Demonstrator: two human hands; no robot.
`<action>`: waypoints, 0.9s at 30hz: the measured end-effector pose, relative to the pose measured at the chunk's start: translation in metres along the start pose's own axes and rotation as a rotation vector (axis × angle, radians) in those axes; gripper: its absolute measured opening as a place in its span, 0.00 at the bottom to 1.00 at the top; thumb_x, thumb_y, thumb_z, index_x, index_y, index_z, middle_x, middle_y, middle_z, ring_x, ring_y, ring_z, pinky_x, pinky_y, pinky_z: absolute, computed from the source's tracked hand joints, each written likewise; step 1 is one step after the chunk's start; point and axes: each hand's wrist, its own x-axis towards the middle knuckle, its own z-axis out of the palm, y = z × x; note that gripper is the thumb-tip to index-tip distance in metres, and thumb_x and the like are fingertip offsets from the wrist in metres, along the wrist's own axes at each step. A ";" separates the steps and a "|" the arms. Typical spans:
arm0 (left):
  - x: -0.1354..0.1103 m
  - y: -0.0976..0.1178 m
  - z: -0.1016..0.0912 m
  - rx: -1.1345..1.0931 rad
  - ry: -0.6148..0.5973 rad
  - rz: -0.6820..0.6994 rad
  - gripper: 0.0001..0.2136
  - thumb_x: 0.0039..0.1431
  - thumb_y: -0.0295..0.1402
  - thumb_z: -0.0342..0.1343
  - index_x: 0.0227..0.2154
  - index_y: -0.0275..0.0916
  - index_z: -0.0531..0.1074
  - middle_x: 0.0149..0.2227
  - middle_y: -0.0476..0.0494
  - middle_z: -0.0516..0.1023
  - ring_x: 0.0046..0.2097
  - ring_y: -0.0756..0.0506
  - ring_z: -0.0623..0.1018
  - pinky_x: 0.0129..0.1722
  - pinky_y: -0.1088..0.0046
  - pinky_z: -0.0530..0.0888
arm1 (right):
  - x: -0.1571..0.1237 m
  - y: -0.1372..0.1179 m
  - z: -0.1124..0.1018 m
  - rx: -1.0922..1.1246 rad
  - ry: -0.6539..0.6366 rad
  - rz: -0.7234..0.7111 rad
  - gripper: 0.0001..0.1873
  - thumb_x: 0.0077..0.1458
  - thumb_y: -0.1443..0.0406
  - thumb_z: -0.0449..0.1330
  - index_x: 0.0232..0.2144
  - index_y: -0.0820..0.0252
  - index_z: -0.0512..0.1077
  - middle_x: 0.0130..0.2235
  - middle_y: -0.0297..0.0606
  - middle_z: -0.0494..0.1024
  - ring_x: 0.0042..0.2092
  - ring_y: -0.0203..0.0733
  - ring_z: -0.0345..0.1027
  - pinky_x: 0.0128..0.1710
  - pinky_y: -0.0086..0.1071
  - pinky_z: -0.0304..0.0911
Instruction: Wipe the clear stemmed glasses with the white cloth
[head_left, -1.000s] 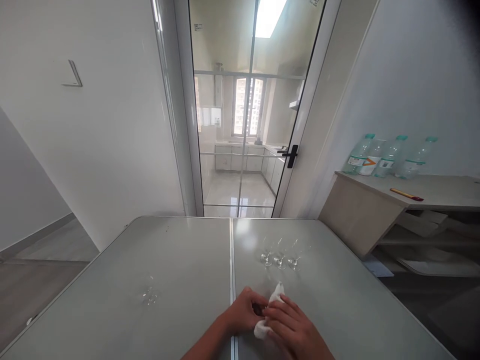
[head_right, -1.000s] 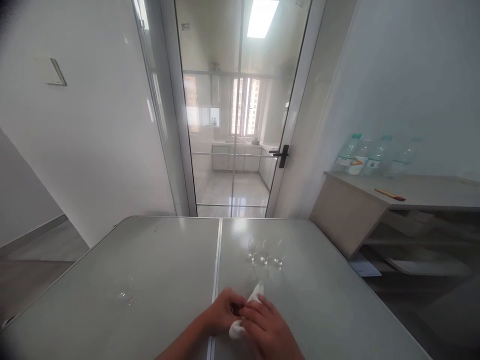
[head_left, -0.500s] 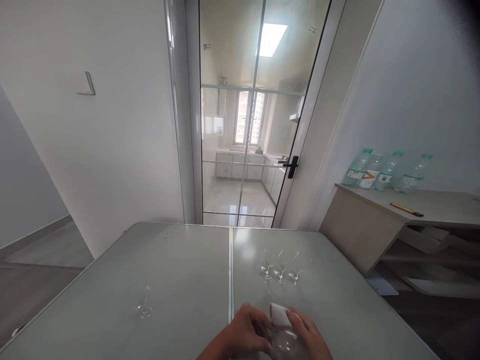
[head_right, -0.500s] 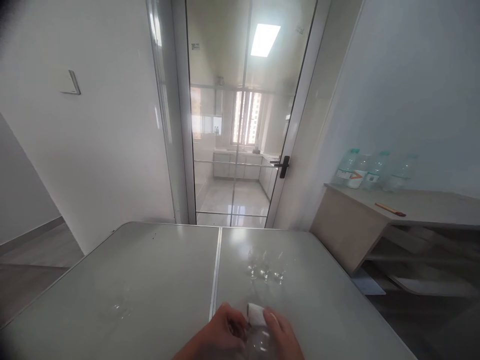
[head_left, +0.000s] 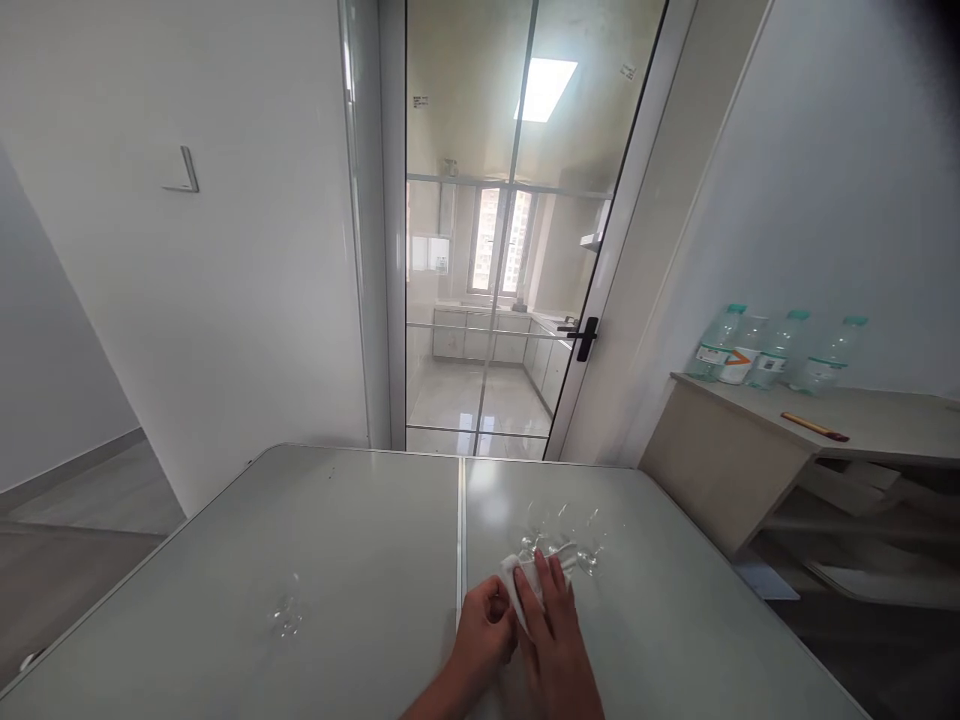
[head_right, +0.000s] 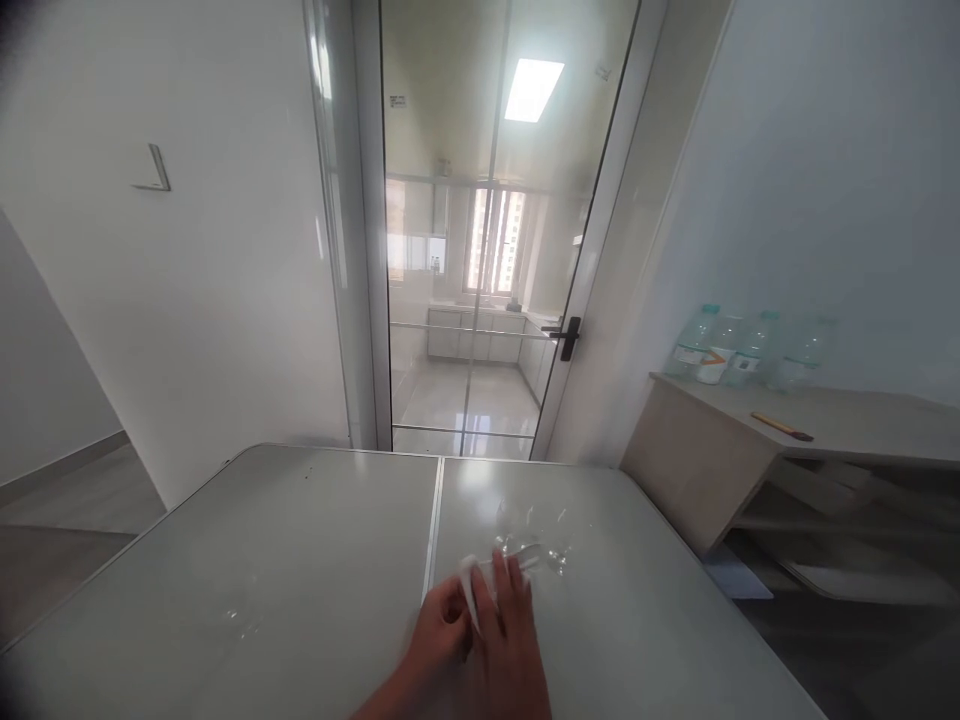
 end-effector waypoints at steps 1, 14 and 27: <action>-0.001 0.002 0.001 0.037 -0.001 0.032 0.24 0.54 0.55 0.66 0.30 0.36 0.69 0.22 0.50 0.71 0.22 0.53 0.67 0.21 0.79 0.63 | 0.005 0.005 -0.006 -0.039 -0.009 -0.042 0.29 0.67 0.68 0.55 0.69 0.49 0.63 0.70 0.42 0.64 0.74 0.59 0.45 0.68 0.55 0.54; -0.009 -0.014 -0.008 0.098 -0.038 0.006 0.29 0.41 0.60 0.71 0.25 0.37 0.71 0.21 0.52 0.65 0.24 0.53 0.64 0.26 0.77 0.62 | 0.051 0.009 -0.058 1.187 -0.175 1.113 0.31 0.49 0.40 0.65 0.35 0.63 0.82 0.34 0.45 0.83 0.39 0.54 0.78 0.40 0.39 0.71; 0.000 -0.002 -0.014 0.270 0.121 0.140 0.28 0.63 0.58 0.53 0.31 0.37 0.83 0.34 0.38 0.78 0.38 0.42 0.76 0.42 0.68 0.73 | 0.007 -0.017 0.017 0.765 -0.069 0.906 0.39 0.55 0.34 0.55 0.52 0.55 0.77 0.46 0.47 0.83 0.53 0.57 0.76 0.52 0.41 0.71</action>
